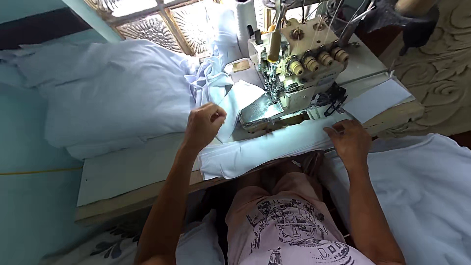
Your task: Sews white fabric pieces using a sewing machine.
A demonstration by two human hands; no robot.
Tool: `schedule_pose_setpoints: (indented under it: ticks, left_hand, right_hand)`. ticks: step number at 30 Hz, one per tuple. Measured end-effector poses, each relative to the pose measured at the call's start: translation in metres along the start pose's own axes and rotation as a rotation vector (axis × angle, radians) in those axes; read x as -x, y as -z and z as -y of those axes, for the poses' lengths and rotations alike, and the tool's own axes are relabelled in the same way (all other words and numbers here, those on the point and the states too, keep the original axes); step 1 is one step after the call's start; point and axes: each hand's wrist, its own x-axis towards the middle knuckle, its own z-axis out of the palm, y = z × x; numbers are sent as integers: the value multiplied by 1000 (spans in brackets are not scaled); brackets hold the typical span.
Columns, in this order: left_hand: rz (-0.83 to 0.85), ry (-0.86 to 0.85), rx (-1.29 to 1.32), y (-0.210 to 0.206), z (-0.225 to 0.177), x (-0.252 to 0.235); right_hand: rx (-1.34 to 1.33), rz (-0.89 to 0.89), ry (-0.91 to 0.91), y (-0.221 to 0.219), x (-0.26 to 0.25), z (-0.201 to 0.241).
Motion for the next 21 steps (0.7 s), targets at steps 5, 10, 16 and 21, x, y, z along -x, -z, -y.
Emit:
schedule_pose_setpoints:
  ticks: [5, 10, 16, 21]
  left_hand:
    - [391, 199, 91, 8, 3, 59]
    - [390, 270, 86, -1, 10, 87]
    - [273, 287, 151, 6, 27, 99]
    - [29, 419, 547, 20, 29, 111]
  right_hand:
    - [-12, 35, 5, 1, -5, 4]
    - [-76, 65, -18, 3, -5, 5]
    - [-105, 80, -28, 1, -4, 1]
    - [-107, 38, -60, 7, 3, -7]
